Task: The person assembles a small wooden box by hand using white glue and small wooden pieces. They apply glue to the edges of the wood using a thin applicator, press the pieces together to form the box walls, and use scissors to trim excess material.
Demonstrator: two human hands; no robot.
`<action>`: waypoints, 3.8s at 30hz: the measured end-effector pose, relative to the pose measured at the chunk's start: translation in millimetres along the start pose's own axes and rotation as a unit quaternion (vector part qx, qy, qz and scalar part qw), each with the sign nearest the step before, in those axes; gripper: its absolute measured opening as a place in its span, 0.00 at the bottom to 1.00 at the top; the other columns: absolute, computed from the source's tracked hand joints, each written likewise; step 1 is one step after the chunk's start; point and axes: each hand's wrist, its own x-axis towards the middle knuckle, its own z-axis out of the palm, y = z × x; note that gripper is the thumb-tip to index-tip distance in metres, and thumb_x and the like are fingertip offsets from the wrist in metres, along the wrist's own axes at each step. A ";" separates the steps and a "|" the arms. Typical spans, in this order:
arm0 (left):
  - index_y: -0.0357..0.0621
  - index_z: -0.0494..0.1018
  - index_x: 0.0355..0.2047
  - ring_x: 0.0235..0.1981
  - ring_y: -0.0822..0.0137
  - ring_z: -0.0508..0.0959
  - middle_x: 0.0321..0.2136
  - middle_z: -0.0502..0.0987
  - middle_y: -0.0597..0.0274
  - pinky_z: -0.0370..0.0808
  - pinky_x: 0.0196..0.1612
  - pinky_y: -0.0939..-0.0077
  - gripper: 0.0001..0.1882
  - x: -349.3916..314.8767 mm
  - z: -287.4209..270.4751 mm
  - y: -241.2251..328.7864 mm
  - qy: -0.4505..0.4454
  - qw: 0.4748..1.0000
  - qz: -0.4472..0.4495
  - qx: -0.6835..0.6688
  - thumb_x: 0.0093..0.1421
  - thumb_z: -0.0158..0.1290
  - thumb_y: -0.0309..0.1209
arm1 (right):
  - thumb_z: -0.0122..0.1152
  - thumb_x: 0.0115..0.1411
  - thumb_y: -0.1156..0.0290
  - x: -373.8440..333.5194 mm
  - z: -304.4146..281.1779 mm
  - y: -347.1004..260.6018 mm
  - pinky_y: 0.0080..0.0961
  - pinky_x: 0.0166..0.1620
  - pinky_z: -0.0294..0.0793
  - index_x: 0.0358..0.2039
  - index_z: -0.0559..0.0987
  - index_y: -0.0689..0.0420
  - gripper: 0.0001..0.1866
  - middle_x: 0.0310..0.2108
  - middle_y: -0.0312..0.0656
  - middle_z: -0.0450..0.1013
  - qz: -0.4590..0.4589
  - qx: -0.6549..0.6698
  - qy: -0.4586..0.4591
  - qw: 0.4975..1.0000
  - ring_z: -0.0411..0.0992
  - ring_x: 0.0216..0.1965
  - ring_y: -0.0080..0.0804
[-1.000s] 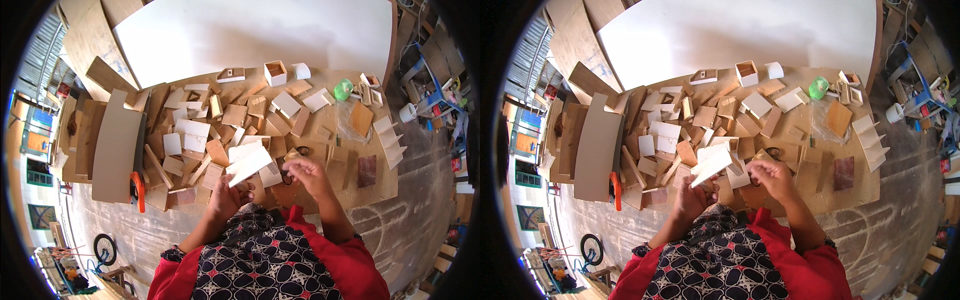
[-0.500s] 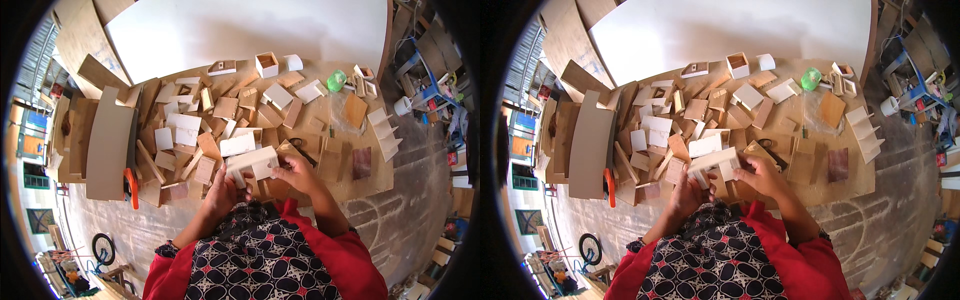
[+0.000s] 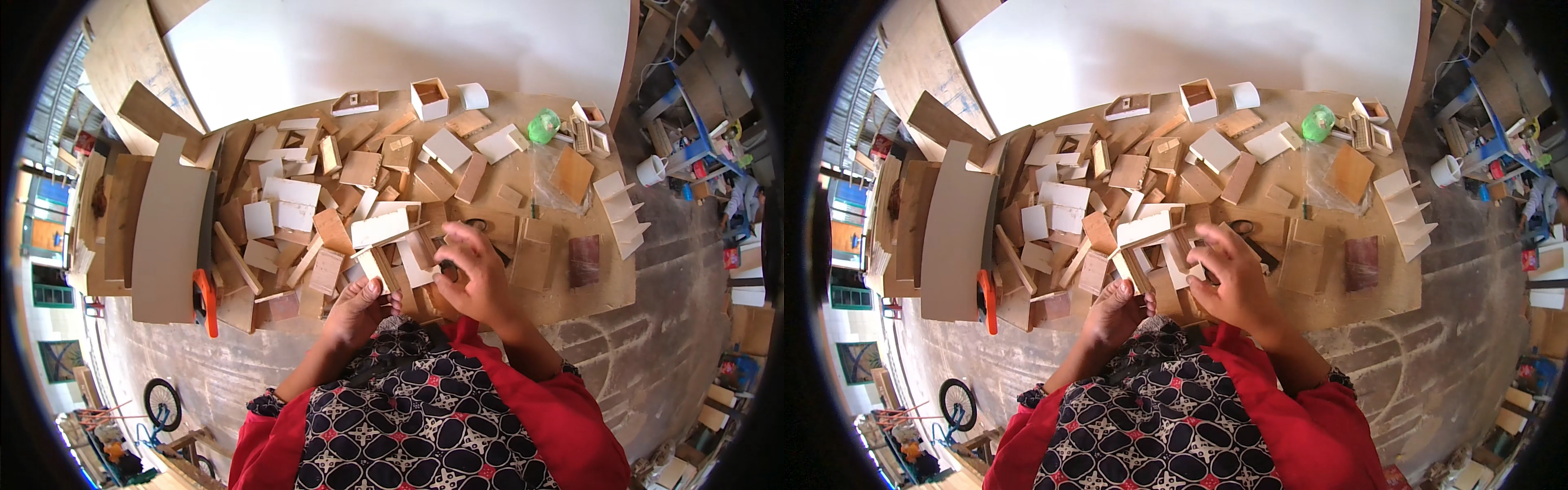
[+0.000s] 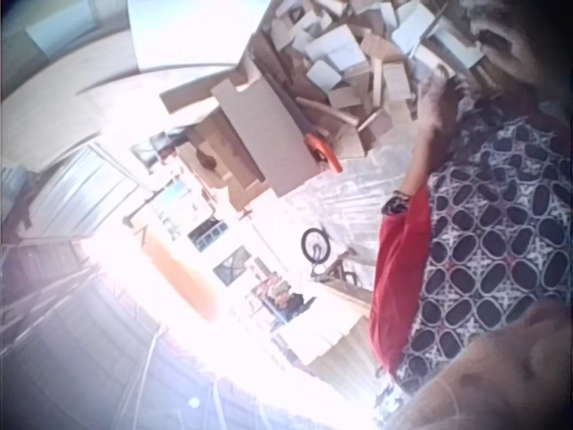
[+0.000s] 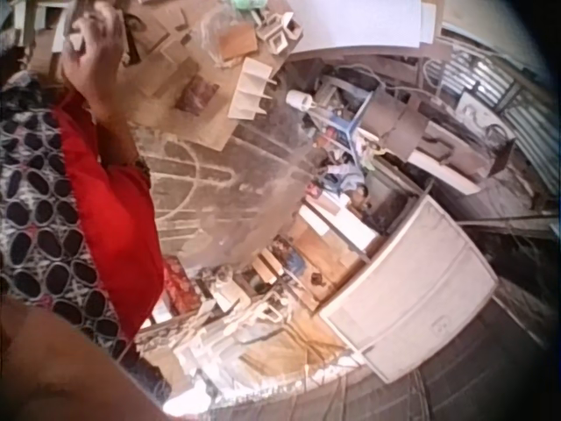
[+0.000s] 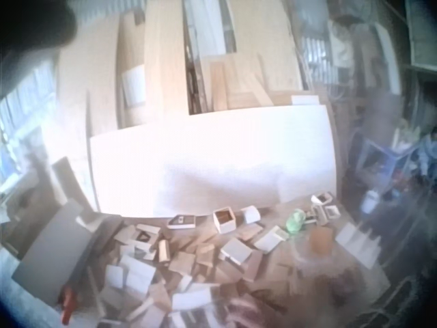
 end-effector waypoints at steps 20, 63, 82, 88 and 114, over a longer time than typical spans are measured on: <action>0.45 0.75 0.38 0.32 0.65 0.78 0.34 0.79 0.56 0.74 0.39 0.72 0.13 7.2 -7.7 0.0 -0.029 0.999 -0.006 -0.020 0.60 0.56 0.41 | 0.61 0.44 0.83 -11.5 26.4 11.7 0.33 0.34 0.73 0.31 0.78 0.55 0.12 0.30 0.38 0.71 -0.037 -0.060 -0.001 0.997 0.73 0.33 0.39; 0.43 0.75 0.37 0.32 0.65 0.75 0.28 0.76 0.59 0.69 0.40 0.72 0.17 2.3 -1.0 5.3 -0.053 0.997 0.057 0.020 0.58 0.58 0.43 | 0.53 0.46 0.79 15.9 23.3 21.5 0.33 0.22 0.59 0.16 0.67 0.60 0.06 0.15 0.43 0.64 -0.001 0.138 0.026 0.990 0.63 0.17 0.39; 0.47 0.72 0.39 0.34 0.63 0.72 0.29 0.73 0.63 0.70 0.39 0.70 0.14 -17.8 -36.8 32.5 0.034 0.970 0.152 -0.186 0.62 0.53 0.43 | 0.71 0.43 0.64 -11.7 51.6 18.9 0.36 0.57 0.65 0.49 0.73 0.60 0.32 0.54 0.46 0.66 -0.009 -0.191 -0.200 0.961 0.63 0.56 0.43; 0.47 0.71 0.41 0.38 0.61 0.74 0.31 0.75 0.63 0.71 0.44 0.67 0.17 -18.9 -38.1 44.2 0.015 0.974 0.157 -0.164 0.62 0.52 0.46 | 0.64 0.49 0.73 -17.5 47.7 23.5 0.33 0.48 0.73 0.45 0.75 0.60 0.21 0.46 0.45 0.72 -0.059 -0.181 -0.129 0.973 0.71 0.46 0.41; 0.47 0.67 0.52 0.47 0.63 0.73 0.46 0.74 0.60 0.68 0.51 0.65 0.26 -1.7 -8.7 -0.8 -0.056 0.985 -0.005 -0.162 0.57 0.57 0.45 | 0.56 0.62 0.76 1.6 27.8 4.5 0.16 0.34 0.75 0.44 0.73 0.62 0.10 0.32 0.33 0.71 0.275 0.410 -0.020 0.869 0.70 0.31 0.16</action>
